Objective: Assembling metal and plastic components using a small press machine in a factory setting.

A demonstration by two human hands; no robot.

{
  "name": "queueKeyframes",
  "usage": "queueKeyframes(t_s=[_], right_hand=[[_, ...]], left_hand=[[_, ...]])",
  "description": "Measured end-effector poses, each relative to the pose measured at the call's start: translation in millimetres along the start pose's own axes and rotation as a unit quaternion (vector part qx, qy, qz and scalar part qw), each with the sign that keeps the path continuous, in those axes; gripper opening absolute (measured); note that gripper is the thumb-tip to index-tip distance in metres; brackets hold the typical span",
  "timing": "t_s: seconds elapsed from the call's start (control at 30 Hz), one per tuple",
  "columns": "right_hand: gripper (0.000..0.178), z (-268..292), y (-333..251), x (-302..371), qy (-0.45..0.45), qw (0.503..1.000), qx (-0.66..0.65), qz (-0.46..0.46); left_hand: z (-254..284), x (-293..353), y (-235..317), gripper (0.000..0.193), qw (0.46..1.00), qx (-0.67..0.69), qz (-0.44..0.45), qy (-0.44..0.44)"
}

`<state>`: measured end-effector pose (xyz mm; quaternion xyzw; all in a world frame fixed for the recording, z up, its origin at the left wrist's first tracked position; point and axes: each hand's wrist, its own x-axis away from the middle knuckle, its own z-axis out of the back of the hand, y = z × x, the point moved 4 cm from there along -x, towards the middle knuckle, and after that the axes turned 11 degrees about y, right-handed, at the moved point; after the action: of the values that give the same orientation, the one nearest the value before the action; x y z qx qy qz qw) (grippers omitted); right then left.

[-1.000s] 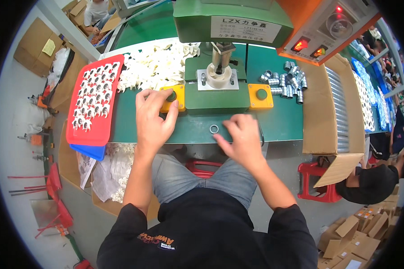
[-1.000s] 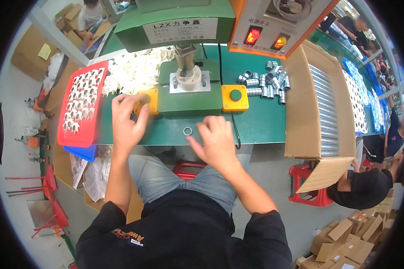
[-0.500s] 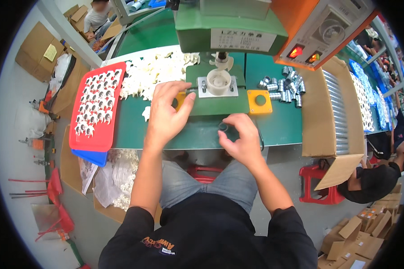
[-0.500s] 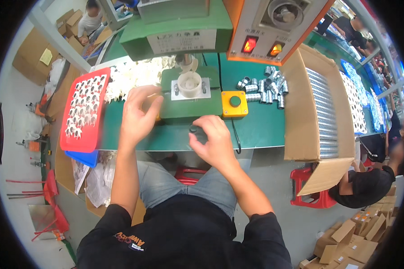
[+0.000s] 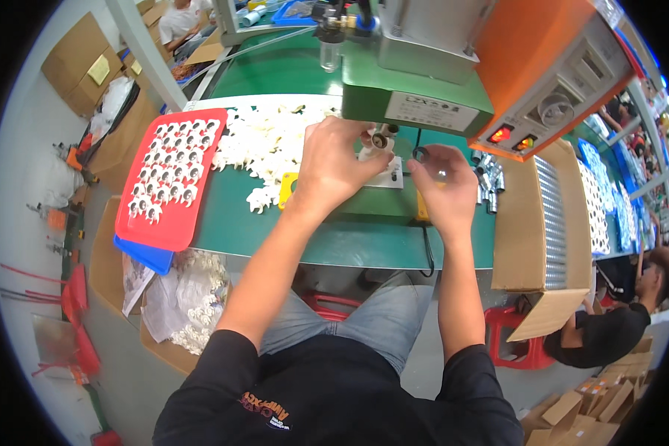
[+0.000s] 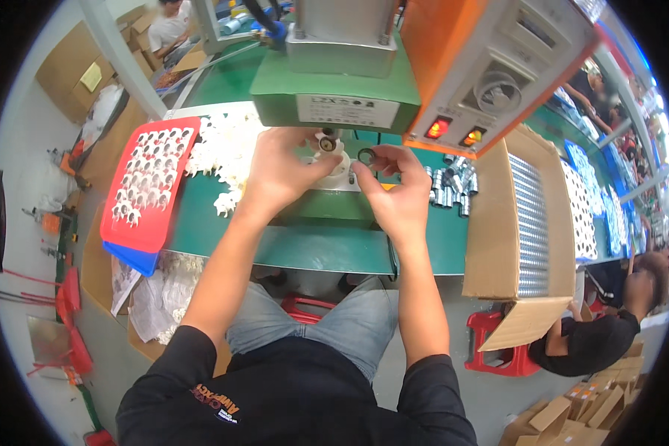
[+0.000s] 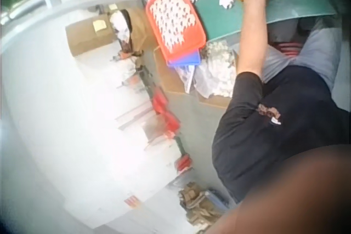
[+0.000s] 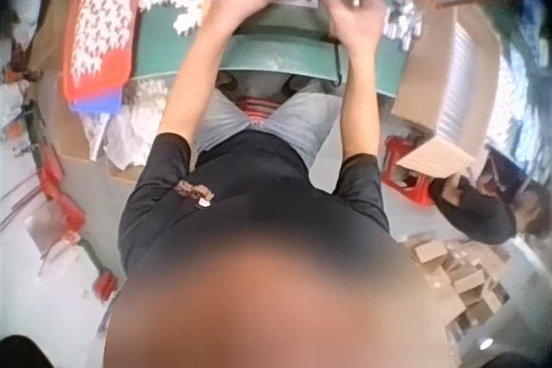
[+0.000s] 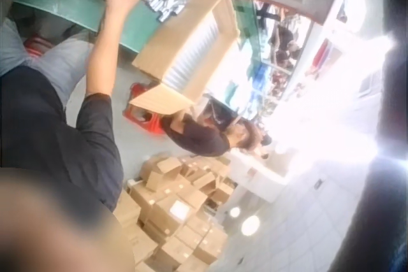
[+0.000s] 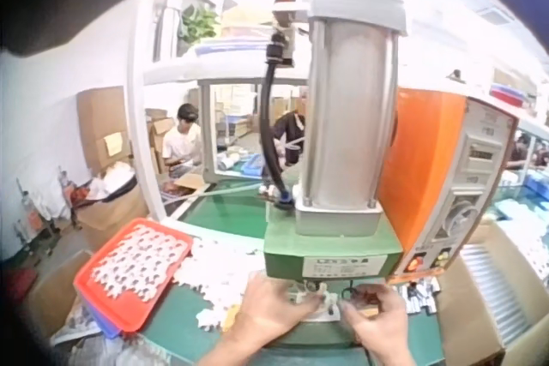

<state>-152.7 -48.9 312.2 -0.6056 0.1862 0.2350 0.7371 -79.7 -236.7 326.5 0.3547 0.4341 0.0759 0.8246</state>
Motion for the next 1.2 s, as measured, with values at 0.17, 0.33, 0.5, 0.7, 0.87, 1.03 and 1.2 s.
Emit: queueKeyframes(t_s=[0.17, 0.33, 0.5, 0.7, 0.87, 1.03, 1.2], right_hand=[[0.028, -42, -13, -17, -0.033, 0.996, 0.046, 0.064], [0.026, -48, 6, -22, -0.025, 0.997, 0.052, 0.049], [0.032, -34, 18, -18, -0.034, 0.998, 0.015, 0.050], [0.031, -35, 24, 2, -0.061, 0.997, -0.039, 0.009], [0.028, -16, 30, 12, -0.050, 0.999, -0.004, 0.000], [0.026, 6, 30, 27, -0.042, 0.999, 0.005, -0.010], [0.021, 19, 16, 37, -0.066, 0.991, 0.084, 0.077]], left_hand=[[66, 21, -24, 0.043, 0.989, -0.131, -0.067, 0.035], [228, 41, -85, 0.045, 0.947, -0.283, 0.061, 0.143], [353, 88, -132, 0.043, 0.862, -0.445, 0.165, 0.180], [324, 133, -149, 0.044, 0.871, -0.465, 0.154, 0.041], [315, 125, -164, 0.047, 0.863, -0.467, 0.191, 0.010], [311, 122, -170, 0.045, 0.881, -0.431, 0.192, 0.018], [287, 107, -150, 0.034, 0.896, -0.416, 0.141, 0.067]])
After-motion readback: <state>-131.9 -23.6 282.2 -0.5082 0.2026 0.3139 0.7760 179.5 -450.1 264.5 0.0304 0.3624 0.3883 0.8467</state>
